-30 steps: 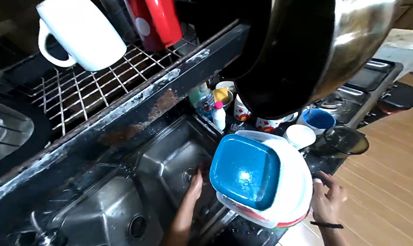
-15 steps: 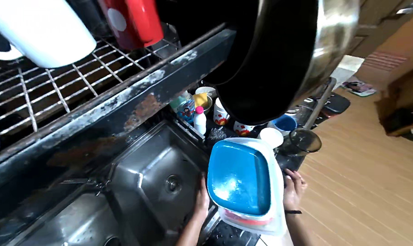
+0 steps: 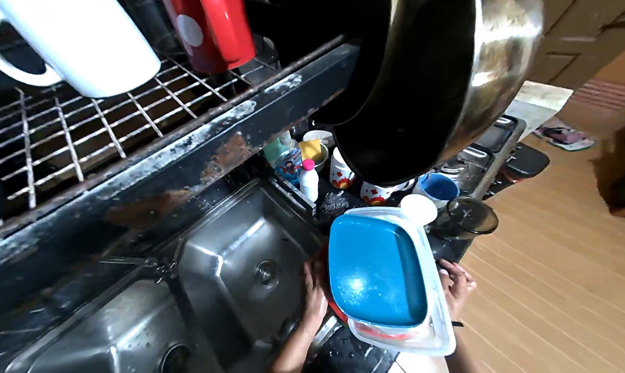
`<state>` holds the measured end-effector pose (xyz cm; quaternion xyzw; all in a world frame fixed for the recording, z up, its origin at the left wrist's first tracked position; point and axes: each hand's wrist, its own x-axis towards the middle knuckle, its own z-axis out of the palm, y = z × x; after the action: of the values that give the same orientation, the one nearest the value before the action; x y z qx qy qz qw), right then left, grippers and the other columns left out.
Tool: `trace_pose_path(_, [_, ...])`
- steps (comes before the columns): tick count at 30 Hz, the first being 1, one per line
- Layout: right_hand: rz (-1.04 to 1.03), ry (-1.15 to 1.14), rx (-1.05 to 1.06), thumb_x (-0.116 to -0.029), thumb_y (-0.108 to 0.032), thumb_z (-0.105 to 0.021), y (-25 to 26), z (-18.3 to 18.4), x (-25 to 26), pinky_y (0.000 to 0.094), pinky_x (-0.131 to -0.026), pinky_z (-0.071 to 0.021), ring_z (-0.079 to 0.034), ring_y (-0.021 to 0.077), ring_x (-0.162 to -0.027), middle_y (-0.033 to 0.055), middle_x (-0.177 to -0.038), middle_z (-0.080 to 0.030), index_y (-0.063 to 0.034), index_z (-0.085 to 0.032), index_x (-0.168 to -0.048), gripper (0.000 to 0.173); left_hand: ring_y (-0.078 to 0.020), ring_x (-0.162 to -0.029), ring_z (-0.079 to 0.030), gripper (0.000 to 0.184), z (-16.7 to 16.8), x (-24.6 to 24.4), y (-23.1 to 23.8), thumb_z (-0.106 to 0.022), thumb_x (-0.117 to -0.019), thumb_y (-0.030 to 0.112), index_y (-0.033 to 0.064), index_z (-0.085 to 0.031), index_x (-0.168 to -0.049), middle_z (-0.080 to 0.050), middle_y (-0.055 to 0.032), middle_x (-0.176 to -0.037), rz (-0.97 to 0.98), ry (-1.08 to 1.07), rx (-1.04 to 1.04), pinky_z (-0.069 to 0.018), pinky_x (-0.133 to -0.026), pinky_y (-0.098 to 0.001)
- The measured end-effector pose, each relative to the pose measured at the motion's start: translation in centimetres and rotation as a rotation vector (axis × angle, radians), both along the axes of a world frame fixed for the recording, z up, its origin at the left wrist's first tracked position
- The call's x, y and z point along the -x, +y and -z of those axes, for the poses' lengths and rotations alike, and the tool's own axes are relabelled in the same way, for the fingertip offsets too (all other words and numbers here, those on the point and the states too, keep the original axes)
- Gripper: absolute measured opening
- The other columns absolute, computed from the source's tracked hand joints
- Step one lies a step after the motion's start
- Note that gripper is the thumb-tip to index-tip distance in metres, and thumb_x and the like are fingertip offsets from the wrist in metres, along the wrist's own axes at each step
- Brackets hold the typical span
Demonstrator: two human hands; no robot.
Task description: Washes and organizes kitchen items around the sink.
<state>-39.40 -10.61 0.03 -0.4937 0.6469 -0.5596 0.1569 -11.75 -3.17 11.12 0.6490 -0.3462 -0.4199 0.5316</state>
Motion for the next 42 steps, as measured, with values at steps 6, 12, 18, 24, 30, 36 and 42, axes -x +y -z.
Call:
trace_pose_path(6, [0.060, -0.014, -0.107, -0.0990, -0.016, -0.052, -0.6, -1.3, -0.6, 0.0465, -0.115, -0.0342, -0.035, 0.0573, -0.136, 0.0490, -0.145, -0.033, 0.0181, -0.050, -0.136, 0.051, -0.0333, -0.126, -0.059, 0.038, 2.0, -5.5, -1.9, -0.035, -0.1104, 0.008, -0.0122, -0.052, -0.137, -0.059, -0.0291, -0.135, 0.041, -0.096, -0.174, -0.0463, -0.108, -0.0439])
trace_pose_path(12, [0.001, -0.075, -0.171, -0.1029, -0.026, -0.046, -0.7, -1.7, -0.6, 0.0426, -0.120, -0.0300, -0.037, 0.0464, -0.143, 0.0418, -0.151, -0.035, 0.0140, -0.038, -0.148, 0.060, -0.0367, -0.133, -0.056, 0.037, 7.9, -12.7, -5.7, -0.046, -0.1077, 0.009, -0.0024, -0.054, -0.142, -0.058, -0.0249, -0.140, 0.224, -0.438, -0.519, -0.0415, -0.114, -0.0495])
trace_pose_path(18, [-0.034, -0.089, -0.126, -0.1042, -0.024, -0.039, -0.8, -1.9, -0.7, 0.0372, -0.121, -0.0290, -0.038, 0.0415, -0.144, 0.0416, -0.151, -0.035, 0.0170, -0.037, -0.146, 0.059, -0.0396, -0.140, -0.048, 0.047, 16.1, -15.4, -10.4, -0.049, -0.1061, 0.018, 0.0075, -0.047, -0.152, -0.042, -0.0206, -0.157, 0.499, -0.836, -0.654, -0.0440, -0.111, -0.0556])
trace_pose_path(24, [-0.050, -0.147, -0.140, -0.1051, -0.016, -0.039, -0.9, -2.8, -0.9, 0.0327, -0.117, -0.0346, -0.044, 0.0343, -0.140, 0.0405, -0.149, -0.037, 0.0194, -0.034, -0.146, 0.054, -0.0453, -0.148, -0.033, 0.058, 18.2, -12.5, -10.9, -0.057, -0.1024, 0.021, 0.0073, -0.040, -0.157, -0.033, -0.0224, -0.162, 0.516, -0.926, -0.644, -0.0399, -0.113, -0.0602])
trace_pose_path(30, [-0.078, -0.104, -0.134, -0.1047, -0.018, -0.038, -0.8, -2.2, -0.5, 0.0313, -0.118, -0.0343, -0.044, 0.0343, -0.141, 0.0402, -0.150, -0.038, 0.0190, -0.034, -0.146, 0.056, -0.0406, -0.146, -0.039, 0.057, 17.8, -8.2, -3.4, -0.057, -0.1033, 0.027, 0.0121, -0.042, -0.156, -0.037, -0.0218, -0.160, 0.568, -0.787, -0.712, -0.0393, -0.115, -0.0555])
trace_pose_path(36, [-0.069, -0.095, -0.081, -0.1046, -0.020, -0.040, -1.2, -1.1, -0.3, 0.0327, -0.116, -0.0363, -0.047, 0.0346, -0.138, 0.0398, -0.146, -0.042, 0.0177, -0.037, -0.145, 0.055, -0.0375, -0.116, -0.064, 0.044, 14.3, -10.3, 6.4, -0.057, -0.1036, 0.029, -0.0048, -0.061, -0.131, -0.064, -0.0266, -0.127, 0.830, -0.455, -0.756, -0.0528, -0.097, -0.0519])
trace_pose_path(42, [-0.089, -0.013, -0.128, -0.1038, -0.025, -0.040, -1.1, -1.4, -0.1, 0.0473, -0.120, -0.0297, -0.039, 0.0497, -0.141, 0.0414, -0.148, -0.040, 0.0141, -0.040, -0.147, 0.058, -0.0487, -0.119, -0.060, 0.040, 6.3, -12.2, 6.5, -0.049, -0.1049, 0.015, -0.0134, -0.056, -0.132, -0.060, -0.0368, -0.128, 1.019, -0.469, -0.811, -0.0506, -0.095, -0.0617])
